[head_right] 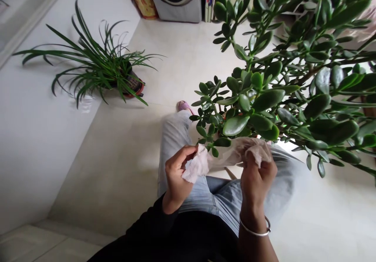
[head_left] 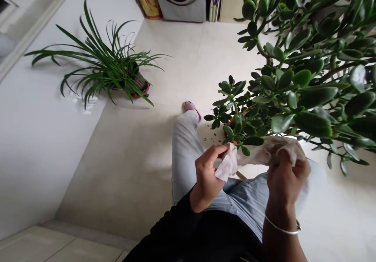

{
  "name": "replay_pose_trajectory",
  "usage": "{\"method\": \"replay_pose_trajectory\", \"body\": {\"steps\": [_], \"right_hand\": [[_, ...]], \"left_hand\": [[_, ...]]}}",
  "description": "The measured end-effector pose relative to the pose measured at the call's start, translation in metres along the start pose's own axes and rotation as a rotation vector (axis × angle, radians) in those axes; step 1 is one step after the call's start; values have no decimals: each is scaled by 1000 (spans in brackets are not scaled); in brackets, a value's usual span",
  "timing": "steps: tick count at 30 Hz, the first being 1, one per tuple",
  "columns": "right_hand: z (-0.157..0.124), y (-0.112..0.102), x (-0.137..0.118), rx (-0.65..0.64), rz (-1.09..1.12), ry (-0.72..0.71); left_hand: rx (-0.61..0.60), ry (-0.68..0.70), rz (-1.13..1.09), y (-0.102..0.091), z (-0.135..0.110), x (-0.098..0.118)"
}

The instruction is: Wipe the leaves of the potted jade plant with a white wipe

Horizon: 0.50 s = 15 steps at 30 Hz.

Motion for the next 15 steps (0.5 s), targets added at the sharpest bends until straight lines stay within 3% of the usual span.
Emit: {"method": "replay_pose_trajectory", "body": {"steps": [3,7,12,15], "right_hand": [[-2,5,-7,-38,-8,13],[-2,14,-26,-123,-60,-87],[2,16,-30,38,-182,-221],[6,11,-28,142,-147,-318]], "left_hand": [[-14,24,-23,2,-1,1],[-33,43,-3,2,-1,3],[-36,58,9,1,0,4],[-32,90,5,2,1,2]]}}
Point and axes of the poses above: each hand's wrist, its own z-axis towards the middle knuckle, its own y-axis out of the palm, x = y × z, the point moved 2 cm from there along z, towards the middle knuckle, and after that the axes turned 5 degrees about -z, right-handed, at the moved point
